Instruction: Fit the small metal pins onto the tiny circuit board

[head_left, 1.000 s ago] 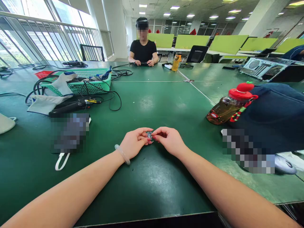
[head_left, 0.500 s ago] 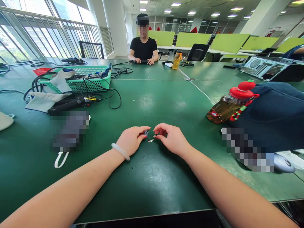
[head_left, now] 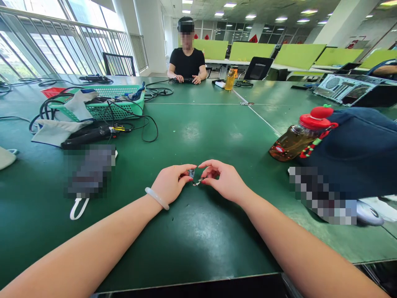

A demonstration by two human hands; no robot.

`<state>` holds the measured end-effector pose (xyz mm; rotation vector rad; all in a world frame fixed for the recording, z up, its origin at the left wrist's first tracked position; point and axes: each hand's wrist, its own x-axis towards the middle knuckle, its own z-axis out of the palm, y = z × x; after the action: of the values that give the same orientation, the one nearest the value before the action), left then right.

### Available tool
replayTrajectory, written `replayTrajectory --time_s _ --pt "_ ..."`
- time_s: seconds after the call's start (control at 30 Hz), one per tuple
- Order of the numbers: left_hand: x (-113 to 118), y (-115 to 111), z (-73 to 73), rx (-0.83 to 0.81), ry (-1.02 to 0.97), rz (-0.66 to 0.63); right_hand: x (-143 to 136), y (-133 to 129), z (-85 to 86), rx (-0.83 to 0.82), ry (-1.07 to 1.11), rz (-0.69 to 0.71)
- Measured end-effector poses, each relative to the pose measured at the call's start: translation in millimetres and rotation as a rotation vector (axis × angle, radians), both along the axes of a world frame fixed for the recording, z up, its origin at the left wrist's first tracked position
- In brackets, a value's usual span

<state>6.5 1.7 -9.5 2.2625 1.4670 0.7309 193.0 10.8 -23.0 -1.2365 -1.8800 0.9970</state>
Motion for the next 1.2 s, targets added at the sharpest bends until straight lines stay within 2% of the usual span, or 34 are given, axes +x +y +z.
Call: replayTrajectory --time_s 0.13,0.33,0.43,0.53,0.73,0.9,1.07,1.2 --pt "0 -1 -0.1 -0.002 0.016 -0.011 6 1 2.0 0.027 -0.102 0.035" --pt "-1 -1 -0.5 -0.001 0.02 -0.033 13 2 9.1 0.184 -0.013 -0.078" --pt "-2 0 -1.5 -0.006 0.021 -0.032 14 5 5.8 0.151 -0.126 -0.019" --pt "-2 0 -2.6 -0.005 0.028 -0.031 15 7 2.1 0.173 -0.133 -0.061" --pt "-2 0 -2.8 -0.014 0.018 -0.03 14 6 2.9 0.152 -0.207 -0.025" --pt "-1 -1 -3.7 -0.053 -0.053 -0.027 8 3 5.2 0.109 0.001 -0.101" --pt "3 -3 -2.1 -0.166 -0.228 -0.059 -5 -2 2.3 -0.122 0.285 -0.099" --pt "5 -5 -0.3 -0.174 -0.249 -0.063 -11 -3 0.4 -0.208 0.37 -0.097"
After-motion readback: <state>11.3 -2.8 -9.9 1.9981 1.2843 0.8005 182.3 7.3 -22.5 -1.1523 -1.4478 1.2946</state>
